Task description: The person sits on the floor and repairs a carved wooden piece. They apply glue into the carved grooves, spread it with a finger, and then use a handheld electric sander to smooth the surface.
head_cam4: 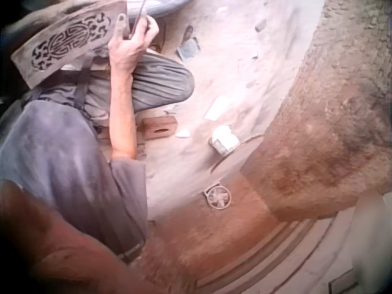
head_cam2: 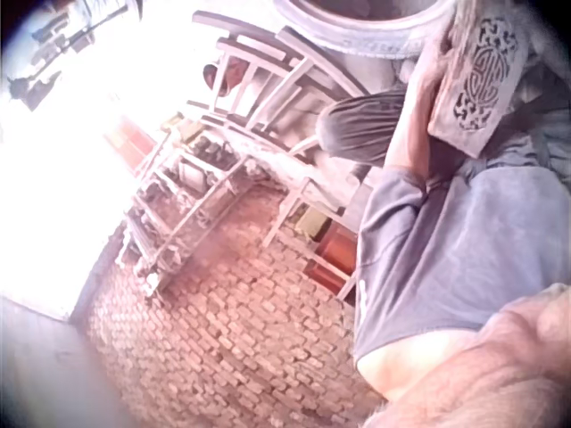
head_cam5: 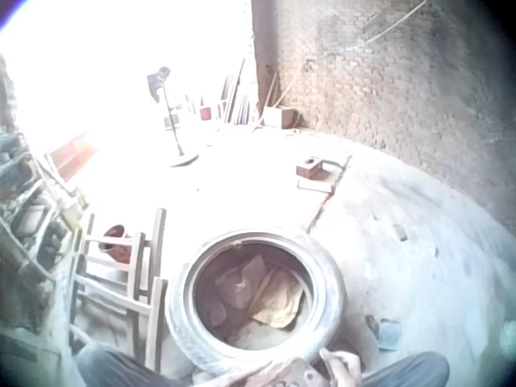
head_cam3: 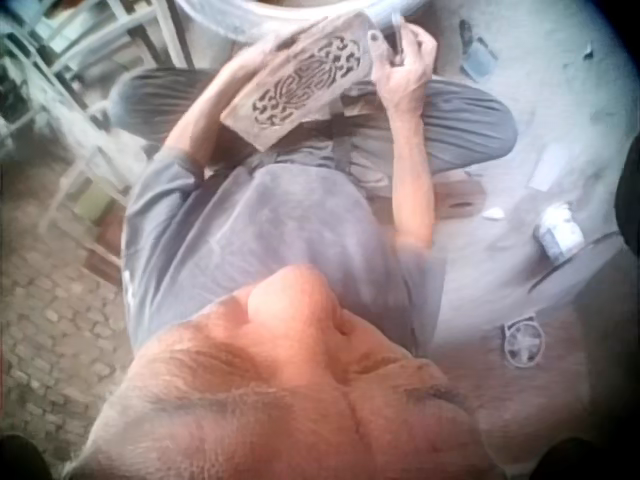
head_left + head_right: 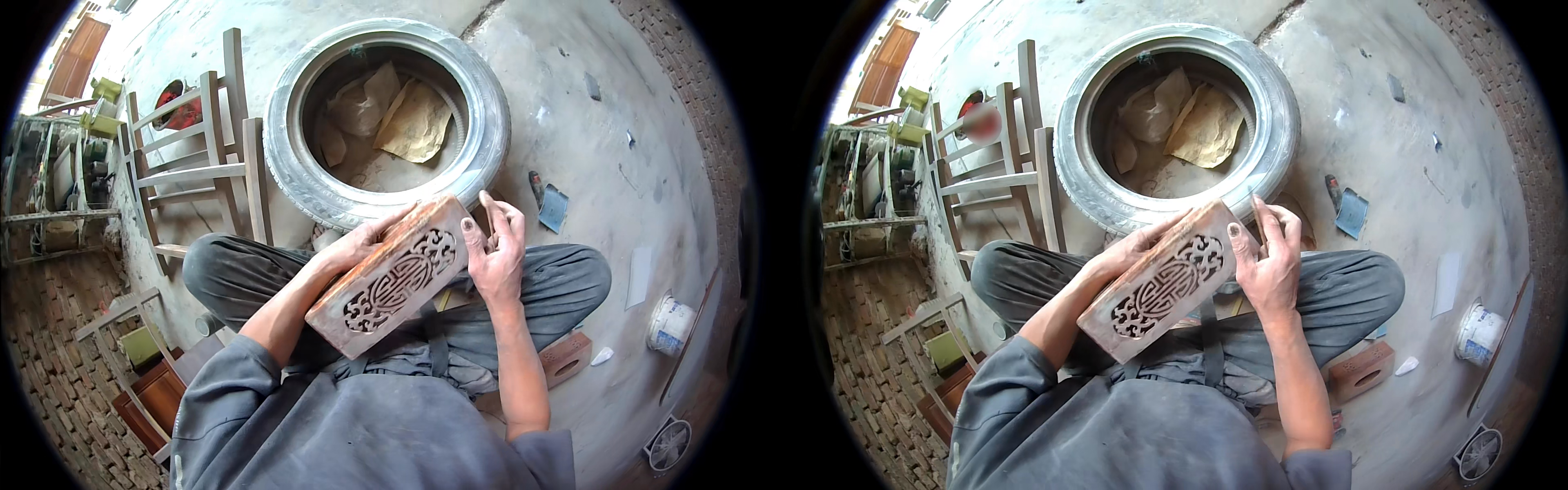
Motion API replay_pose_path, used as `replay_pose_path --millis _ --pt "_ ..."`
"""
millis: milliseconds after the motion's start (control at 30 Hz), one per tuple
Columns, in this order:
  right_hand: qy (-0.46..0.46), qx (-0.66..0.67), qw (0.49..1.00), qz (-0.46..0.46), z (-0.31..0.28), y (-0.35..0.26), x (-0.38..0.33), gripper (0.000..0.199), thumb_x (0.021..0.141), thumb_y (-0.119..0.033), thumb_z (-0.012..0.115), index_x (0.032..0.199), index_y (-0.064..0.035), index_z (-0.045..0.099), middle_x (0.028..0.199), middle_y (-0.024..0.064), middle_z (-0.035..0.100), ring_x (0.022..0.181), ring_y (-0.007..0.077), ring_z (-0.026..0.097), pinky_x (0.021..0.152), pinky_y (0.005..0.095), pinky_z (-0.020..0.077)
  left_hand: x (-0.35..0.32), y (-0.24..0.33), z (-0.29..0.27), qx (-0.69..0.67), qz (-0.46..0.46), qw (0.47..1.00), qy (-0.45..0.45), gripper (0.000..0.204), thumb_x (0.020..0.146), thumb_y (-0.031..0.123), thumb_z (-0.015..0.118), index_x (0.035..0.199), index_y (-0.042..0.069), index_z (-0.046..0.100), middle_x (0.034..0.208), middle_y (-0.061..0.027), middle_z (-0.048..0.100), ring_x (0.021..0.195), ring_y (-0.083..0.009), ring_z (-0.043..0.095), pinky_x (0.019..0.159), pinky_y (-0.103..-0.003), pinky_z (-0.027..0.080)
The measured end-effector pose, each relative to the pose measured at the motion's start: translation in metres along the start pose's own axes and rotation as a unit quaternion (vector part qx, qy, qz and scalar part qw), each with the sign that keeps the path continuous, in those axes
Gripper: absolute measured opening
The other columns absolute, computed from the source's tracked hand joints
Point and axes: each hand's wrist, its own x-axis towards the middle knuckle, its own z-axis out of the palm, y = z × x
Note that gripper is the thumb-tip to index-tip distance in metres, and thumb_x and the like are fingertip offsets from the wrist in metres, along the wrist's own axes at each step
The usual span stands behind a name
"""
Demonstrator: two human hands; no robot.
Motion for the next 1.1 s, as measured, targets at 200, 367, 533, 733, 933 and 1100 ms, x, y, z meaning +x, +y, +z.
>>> replay_pose_path --millis 200,367,533,733,933,1100 --pt "-0.105 -0.076 0.992 -0.007 -0.025 -0.022 0.025 0.041 0.091 -0.033 0.083 0.117 -0.0015 0.076 0.104 0.0140 0.070 0.092 0.0307 0.072 0.080 0.0411 0.0576 -0.004 -0.001 0.010 0.021 0.000 1.000 -0.017 0.084 0.099 0.019 0.076 0.169 0.018 0.031 0.162 -0.0084 0.049 0.142 -0.0191 0.050 0.119 -0.036 0.041" --pt "-0.117 -0.149 0.982 -0.017 -0.019 -0.033 0.026 0.059 0.085 -0.051 0.084 0.121 -0.0050 0.074 0.108 0.0126 0.066 0.099 0.0316 0.070 0.085 0.0436 0.0568 -0.005 0.001 0.021 0.064 0.017 0.997 -0.044 0.086 0.099 0.017 0.077 0.170 0.021 0.030 0.154 -0.0041 0.056 0.134 -0.0141 0.053 0.115 -0.032 0.041" --pt "-0.140 -0.124 0.981 -0.050 -0.018 -0.044 0.013 0.066 0.084 -0.052 0.085 0.127 -0.0037 0.072 0.111 0.0116 0.063 0.107 0.0315 0.065 0.091 0.0446 0.0554 -0.010 -0.001 0.026 0.023 0.010 0.999 -0.030 0.090 0.096 0.014 0.080 0.170 0.026 0.030 0.154 -0.0073 0.057 0.133 -0.0146 0.053 0.115 -0.032 0.041" --pt "-0.055 -0.040 0.998 0.009 -0.018 -0.021 0.023 0.037 0.094 -0.031 0.080 0.114 -0.0002 0.076 0.101 0.0140 0.072 0.094 0.0321 0.072 0.086 0.0410 0.0567 -0.020 0.020 0.034 0.052 0.019 0.998 -0.007 0.091 0.095 0.011 0.078 0.171 0.025 0.028 0.156 -0.0078 0.055 0.136 -0.0166 0.052 0.118 -0.032 0.038" --pt "-0.144 0.153 0.965 0.159 -0.032 -0.020 0.019 0.031 0.103 -0.027 0.071 0.115 0.0013 0.076 0.088 0.0081 0.074 0.082 0.0127 0.065 0.077 0.0307 0.0528 -0.027 0.030 0.042 0.092 0.030 0.995 -0.006 0.083 0.097 0.004 0.068 0.169 0.022 0.031 0.162 -0.0139 0.050 0.146 -0.0244 0.049 0.123 -0.040 0.037" --pt "-0.172 0.144 0.966 0.128 -0.044 -0.032 0.011 0.035 0.105 -0.031 0.071 0.114 0.0024 0.075 0.100 0.0077 0.072 0.090 0.0119 0.065 0.082 0.0281 0.0520 -0.026 0.022 0.042 0.148 0.063 0.987 -0.001 0.087 0.096 -0.003 0.071 0.169 0.021 0.030 0.164 -0.0096 0.046 0.144 -0.0183 0.048 0.122 -0.035 0.039"
